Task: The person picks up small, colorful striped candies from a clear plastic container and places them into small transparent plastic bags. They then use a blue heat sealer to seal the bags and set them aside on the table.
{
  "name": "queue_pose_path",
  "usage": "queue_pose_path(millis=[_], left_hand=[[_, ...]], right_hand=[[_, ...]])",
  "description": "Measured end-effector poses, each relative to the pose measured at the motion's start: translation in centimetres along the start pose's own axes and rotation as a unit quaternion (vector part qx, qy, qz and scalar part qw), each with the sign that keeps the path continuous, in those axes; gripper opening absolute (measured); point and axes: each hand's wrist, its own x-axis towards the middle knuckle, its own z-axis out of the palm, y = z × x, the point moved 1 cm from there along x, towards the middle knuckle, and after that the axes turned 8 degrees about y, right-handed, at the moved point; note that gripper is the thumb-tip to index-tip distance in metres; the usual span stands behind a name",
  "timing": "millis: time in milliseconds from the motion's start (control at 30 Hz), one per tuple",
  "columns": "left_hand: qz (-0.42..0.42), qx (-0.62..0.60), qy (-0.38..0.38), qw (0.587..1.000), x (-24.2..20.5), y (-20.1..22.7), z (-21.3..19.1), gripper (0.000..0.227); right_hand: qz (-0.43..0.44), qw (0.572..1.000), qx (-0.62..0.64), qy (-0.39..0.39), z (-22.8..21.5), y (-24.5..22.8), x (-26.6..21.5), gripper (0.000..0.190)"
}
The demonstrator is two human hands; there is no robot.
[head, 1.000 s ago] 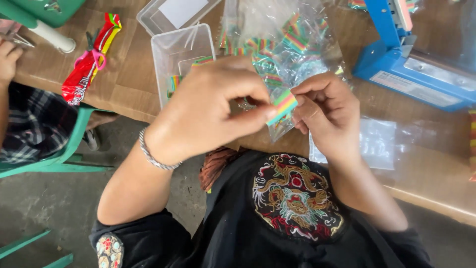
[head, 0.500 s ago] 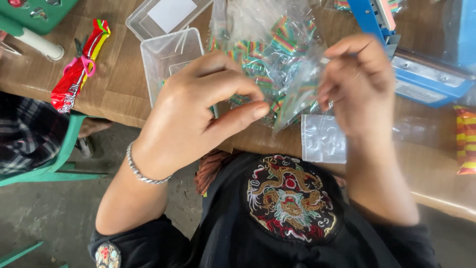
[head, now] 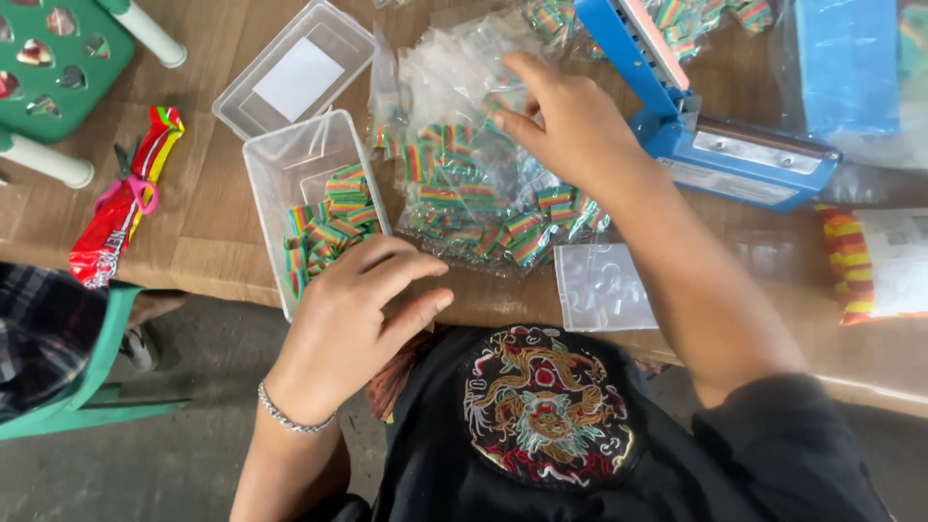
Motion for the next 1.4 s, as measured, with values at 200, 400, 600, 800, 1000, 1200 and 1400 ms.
queue_pose_path(millis=[200,400,600,800,1000,1200,1400], left_hand=[[-0.035,-0.023,-0.009,0.999,-0.6,-0.4,-0.8,0.017],[-0.081,-0.044,0.017,0.996,-2.0,-0.9,-0.8,0.018],[-0.123,-0.035,0.003,0.992,-2.2,-1.3,0.1,0.019],[-0.1,0.004,-0.003,0.995,-2.2,-2.0,0.7,0.022],[-0.122,0.005,-0.004,0.992,-2.4,-1.8,0.0,0.021],[-0.109,-0.06,0.049,0.991,0.0,-0.8,2.3,0.024],[-0.083,-0.226,0.071,0.968,2.3,0.2,6.3,0.04]], right_hand=[[-0.004,0.99,0.121,0.069,-5.0,0.7,-4.4,0.038],[0.1,0.986,0.101,0.088,-7.9,4.4,-13.9,0.022],[0.041,0.997,-0.056,0.023,-1.7,11.1,-21.9,0.056],[0.01,0.994,-0.047,0.098,0.0,13.2,-20.7,0.036],[0.107,0.99,0.048,0.081,-2.2,10.3,-18.6,0.02],[0.177,0.898,0.375,0.151,-2.8,3.4,-15.6,0.023],[0.075,0.826,0.544,0.129,1.8,-2.1,-13.7,0.016]])
